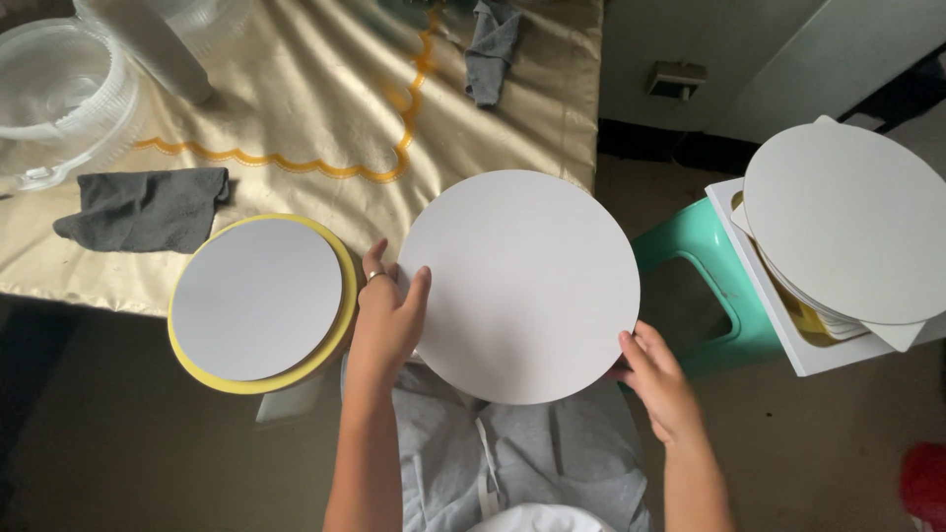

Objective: Organizing and stacking various sizes and colors of round cake boards.

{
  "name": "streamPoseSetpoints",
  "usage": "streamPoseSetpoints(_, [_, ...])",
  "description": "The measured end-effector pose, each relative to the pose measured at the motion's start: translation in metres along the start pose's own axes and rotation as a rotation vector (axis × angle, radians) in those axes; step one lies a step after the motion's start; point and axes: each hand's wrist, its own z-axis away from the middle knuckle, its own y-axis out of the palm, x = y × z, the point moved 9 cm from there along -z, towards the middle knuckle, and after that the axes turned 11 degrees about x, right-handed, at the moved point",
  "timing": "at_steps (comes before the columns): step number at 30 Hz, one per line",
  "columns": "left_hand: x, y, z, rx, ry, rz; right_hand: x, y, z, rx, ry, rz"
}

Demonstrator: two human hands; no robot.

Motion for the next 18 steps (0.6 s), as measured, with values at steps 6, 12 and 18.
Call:
streamPoseSetpoints(6, [-0.005,0.006,-0.003,-0.031,-0.066,-0.228,0.047,0.048,0.022,0.126,-0.145,-0.506])
streamPoseSetpoints(12, [0.018,0.009,-0.01,-0.063,0.011,-0.369,0.056,0.061,0.026,0.137,-0.204,-0.633])
streamPoseSetpoints(18, [0.0,0.006,-0.008,0.067,-0.13,-0.323,0.05,0.061,0.026,0.123,-0.307,-0.674])
